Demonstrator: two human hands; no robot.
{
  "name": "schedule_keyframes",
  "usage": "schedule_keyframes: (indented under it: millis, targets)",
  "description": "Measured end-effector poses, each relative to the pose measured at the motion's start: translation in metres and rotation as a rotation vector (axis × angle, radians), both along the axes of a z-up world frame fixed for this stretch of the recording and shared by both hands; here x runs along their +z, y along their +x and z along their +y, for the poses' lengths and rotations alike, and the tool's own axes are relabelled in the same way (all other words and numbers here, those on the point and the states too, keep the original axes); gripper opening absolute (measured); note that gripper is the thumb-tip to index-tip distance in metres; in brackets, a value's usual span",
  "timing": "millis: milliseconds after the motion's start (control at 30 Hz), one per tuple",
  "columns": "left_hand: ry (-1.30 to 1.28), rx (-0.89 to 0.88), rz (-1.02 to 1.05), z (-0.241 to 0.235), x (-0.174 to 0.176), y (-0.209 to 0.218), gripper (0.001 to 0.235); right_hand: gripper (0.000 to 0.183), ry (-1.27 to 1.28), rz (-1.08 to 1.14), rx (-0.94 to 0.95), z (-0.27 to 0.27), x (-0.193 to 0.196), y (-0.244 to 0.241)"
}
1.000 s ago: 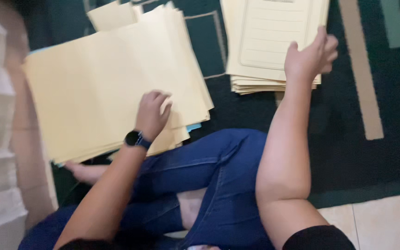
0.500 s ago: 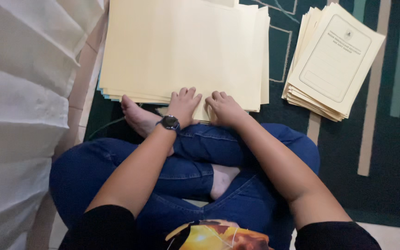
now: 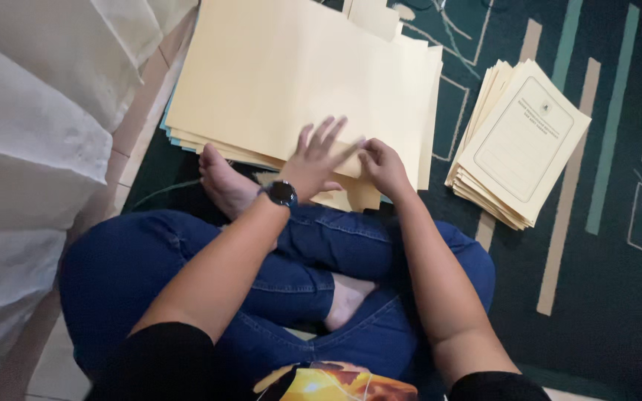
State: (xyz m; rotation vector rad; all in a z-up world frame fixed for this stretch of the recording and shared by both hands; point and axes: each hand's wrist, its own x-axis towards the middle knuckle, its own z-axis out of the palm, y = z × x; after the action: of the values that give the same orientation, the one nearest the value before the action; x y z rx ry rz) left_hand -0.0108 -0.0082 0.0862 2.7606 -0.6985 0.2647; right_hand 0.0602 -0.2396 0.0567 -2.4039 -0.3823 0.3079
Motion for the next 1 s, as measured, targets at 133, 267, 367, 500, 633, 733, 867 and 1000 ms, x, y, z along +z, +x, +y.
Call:
schedule_keyframes:
  millis: [133, 267, 367, 500, 633, 733, 867, 1000]
  targets:
    - [-0.073, 0.021, -0.195, -0.015, -0.090, 0.026, 0.029, 0.037, 0.090, 0.063, -0.111, 0.010, 0.037, -0.014]
    - [-0.154, 0.137, -0.202, -0.002, -0.082, 0.036, 0.026, 0.023, -0.358, -0.549, 0.227, 0.006, 0.036, -0.015]
    - [-0.174, 0.160, -0.281, -0.022, -0.058, 0.029, 0.028, 0.006, -0.388, -0.763, 0.224, 0.012, 0.046, -0.020]
    - [-0.276, 0.205, -0.255, -0.022, -0.063, 0.039, 0.026, 0.038, -0.453, -1.099, -0.159, -0.002, 0.050, -0.017]
    - [-0.439, 0.191, -0.228, 0.011, -0.019, 0.041, 0.025, 0.098, -0.286, -1.057, -0.581, -0.042, 0.067, 0.002]
    - [-0.512, 0.090, -0.231, 0.011, -0.010, 0.041, 0.030, 0.107, -0.004, -0.781, -0.267, -0.030, 0.074, 0.001]
    - [-0.468, -0.005, -0.225, 0.011, -0.002, 0.034, 0.027, 0.075, 0.149, -0.624, 0.051, -0.022, 0.075, 0.011]
    - [-0.369, 0.018, -0.306, 0.008, 0.032, 0.024, 0.018, 0.058, 0.118, -0.455, 0.080, -0.032, 0.034, 0.015]
